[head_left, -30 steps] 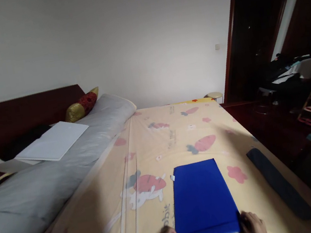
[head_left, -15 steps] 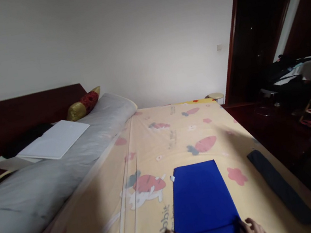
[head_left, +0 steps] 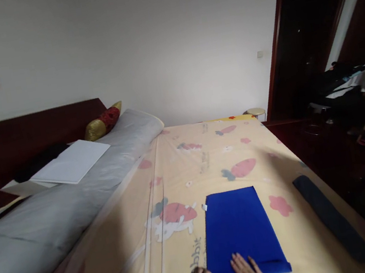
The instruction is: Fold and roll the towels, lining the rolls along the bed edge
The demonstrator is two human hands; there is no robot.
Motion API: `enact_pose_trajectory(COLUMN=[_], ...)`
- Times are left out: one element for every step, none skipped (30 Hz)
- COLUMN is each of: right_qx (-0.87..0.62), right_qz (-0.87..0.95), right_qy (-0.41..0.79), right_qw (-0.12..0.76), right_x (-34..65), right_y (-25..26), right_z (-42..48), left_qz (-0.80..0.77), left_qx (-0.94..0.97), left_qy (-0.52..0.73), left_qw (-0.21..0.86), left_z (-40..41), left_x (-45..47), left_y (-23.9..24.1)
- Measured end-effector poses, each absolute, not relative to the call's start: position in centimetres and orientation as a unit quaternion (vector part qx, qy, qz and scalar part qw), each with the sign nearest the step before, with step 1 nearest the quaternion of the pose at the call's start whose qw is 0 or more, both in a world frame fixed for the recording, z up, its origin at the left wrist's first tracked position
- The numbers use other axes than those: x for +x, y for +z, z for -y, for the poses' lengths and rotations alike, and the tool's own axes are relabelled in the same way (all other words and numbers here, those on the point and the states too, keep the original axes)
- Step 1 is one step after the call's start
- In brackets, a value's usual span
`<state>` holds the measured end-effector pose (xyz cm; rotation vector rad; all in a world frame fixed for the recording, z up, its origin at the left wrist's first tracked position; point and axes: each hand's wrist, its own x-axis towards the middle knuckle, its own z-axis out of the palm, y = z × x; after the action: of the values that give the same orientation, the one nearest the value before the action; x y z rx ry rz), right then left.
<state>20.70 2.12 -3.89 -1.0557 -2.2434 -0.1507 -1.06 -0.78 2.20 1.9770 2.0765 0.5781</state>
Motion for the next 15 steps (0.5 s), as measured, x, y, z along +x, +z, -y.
enact_pose_trajectory(right_qx=[-0.431,-0.460,-0.494,-0.525,-0.551,-0.571,-0.586,-0.597,-0.607,-0.617,-0.627,-0.637,-0.645,-0.654,-0.664], right_qz=[0.857,0.851,0.838,0.825,0.811,0.800,0.791,0.784,0.778,0.771,0.762,0.753,0.743,0.733,0.721], right_qy=[-0.040,-0.027,-0.014,-0.002,0.008,0.017,0.024,0.027,0.026,0.020,0.007,-0.008,-0.024,-0.039,-0.050], right_qw=[0.280,0.252,0.229,0.211,0.197,0.185,0.174,0.166,0.160,0.158,0.162,0.168,0.176,0.185,0.192], right_x=[23.2,25.8,28.2,30.4,32.2,33.7,34.6,35.2,35.5,35.5,35.3,35.0,34.8,34.7,34.7], right_y=[-3.3,-2.7,-2.3,-1.9,-1.8,-1.8,-1.9,-2.1,-2.4,-2.6,-2.9,-3.2,-3.4,-3.6,-3.8], right_z=[-1.9,-1.6,-1.2,-0.8,-0.4,0.0,0.3,0.5,0.7,0.7,0.7,0.7,0.6,0.5,0.4], left_qz=[-0.699,-0.695,-0.694,-0.695,-0.701,-0.710,-0.723,-0.738,-0.749,-0.754,-0.750,-0.740,-0.729,-0.720,-0.715], left_qx=[0.677,0.680,0.681,0.680,0.676,0.669,0.658,0.646,0.636,0.633,0.639,0.650,0.661,0.670,0.674], left_qy=[0.203,0.206,0.206,0.204,0.201,0.195,0.188,0.180,0.173,0.169,0.167,0.167,0.168,0.170,0.171], left_qw=[0.107,0.108,0.109,0.110,0.107,0.102,0.092,0.077,0.061,0.050,0.047,0.051,0.057,0.063,0.066], left_z=[0.7,0.6,0.6,0.5,0.5,0.6,0.7,0.8,0.9,1.0,1.1,1.3,1.4,1.5,1.6], left_x=[-1.2,-1.3,-1.3,-1.2,-1.0,-0.7,-0.2,0.5,1.3,2.2,3.0,3.7,4.1,4.3,4.2], left_y=[2.3,2.4,2.6,2.7,3.0,3.2,3.4,3.6,3.8,4.0,4.2,4.4,4.5,4.6,4.6])
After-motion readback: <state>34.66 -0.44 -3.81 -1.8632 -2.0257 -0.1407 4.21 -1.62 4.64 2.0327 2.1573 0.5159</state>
